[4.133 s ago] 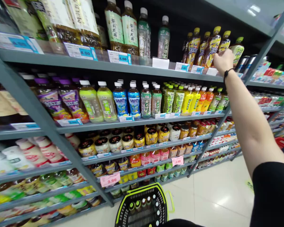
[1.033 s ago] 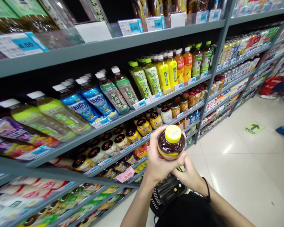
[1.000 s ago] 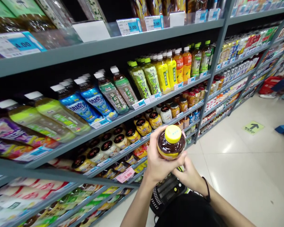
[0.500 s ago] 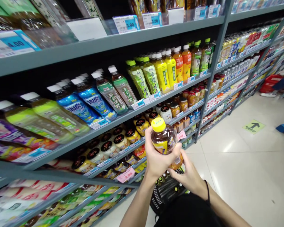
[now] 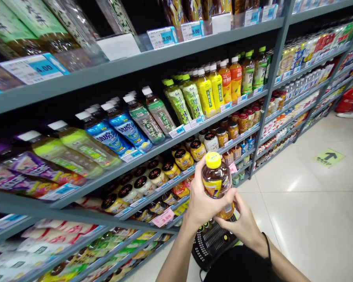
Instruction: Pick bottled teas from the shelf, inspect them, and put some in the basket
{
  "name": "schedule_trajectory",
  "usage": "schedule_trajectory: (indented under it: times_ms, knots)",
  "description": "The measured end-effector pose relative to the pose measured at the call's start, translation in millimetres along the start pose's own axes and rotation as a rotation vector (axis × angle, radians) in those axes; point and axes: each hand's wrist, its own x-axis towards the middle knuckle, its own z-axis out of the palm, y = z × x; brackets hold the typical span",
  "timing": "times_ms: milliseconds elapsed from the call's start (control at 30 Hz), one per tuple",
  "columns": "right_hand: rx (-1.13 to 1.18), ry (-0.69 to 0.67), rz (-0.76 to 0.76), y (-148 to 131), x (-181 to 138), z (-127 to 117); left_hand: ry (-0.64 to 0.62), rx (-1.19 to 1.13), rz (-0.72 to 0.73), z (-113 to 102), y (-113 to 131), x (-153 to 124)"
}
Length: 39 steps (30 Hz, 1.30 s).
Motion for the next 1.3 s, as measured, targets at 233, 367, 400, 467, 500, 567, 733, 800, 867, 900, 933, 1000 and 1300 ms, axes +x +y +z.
schedule_trajectory:
  times_ms: [233,367,400,467,500,567,733,800,867,900,933,1000,1300]
  knots:
    - [0.01,-0.01,-0.004,-2.0,-2.0,-7.5,-0.101,-0.208,0.0,-2.4,0.9,-1.9]
    - [0.123,-0.073,0.028,-14.5,-7.9,-13.3,-0.099,-0.374,-0.032,-15.5,-3.3,6.1]
    - [0.19,-0.1,0.041,-18.5,-11.0,-14.1,-0.09,-0.408,-0.046,-18.9,-6.1,8.9]
    - [0.381,-0.163,0.082,-27.0,-17.7,-14.5,-0.074,-0.477,-0.088,-23.4,-12.7,13.8]
    - [0.492,-0.206,0.122,-31.6,-20.7,-14.0,-0.069,-0.514,-0.117,-24.0,-16.1,15.5]
    - [0.691,-0.306,0.215,-41.4,-24.4,-12.3,-0.05,-0.566,-0.174,-21.9,-21.9,17.2]
    - [0.869,-0.434,0.249,-62.0,-19.3,-10.2,0.07,-0.514,-0.243,-8.5,-26.7,15.1]
    - [0.865,-0.446,0.255,-65.1,-15.7,-12.5,0.133,-0.49,-0.291,-5.5,-25.5,13.9]
    - [0.867,-0.476,0.296,-65.2,-13.2,-15.6,0.197,-0.469,-0.354,-5.1,-24.3,13.4]
    - [0.869,-0.488,0.321,-64.3,-12.5,-17.0,0.223,-0.464,-0.382,-5.8,-24.2,13.5]
    - [0.867,-0.493,0.347,-63.1,-11.9,-18.0,0.246,-0.467,-0.4,-7.2,-24.6,14.0]
    - [0.833,-0.466,0.357,-59.7,-11.4,-19.0,0.262,-0.497,-0.406,-11.7,-27.1,15.7]
    - [-0.052,0.023,-0.053,-44.7,-9.2,-27.6,0.052,-0.779,-0.325,-33.6,-36.1,23.1]
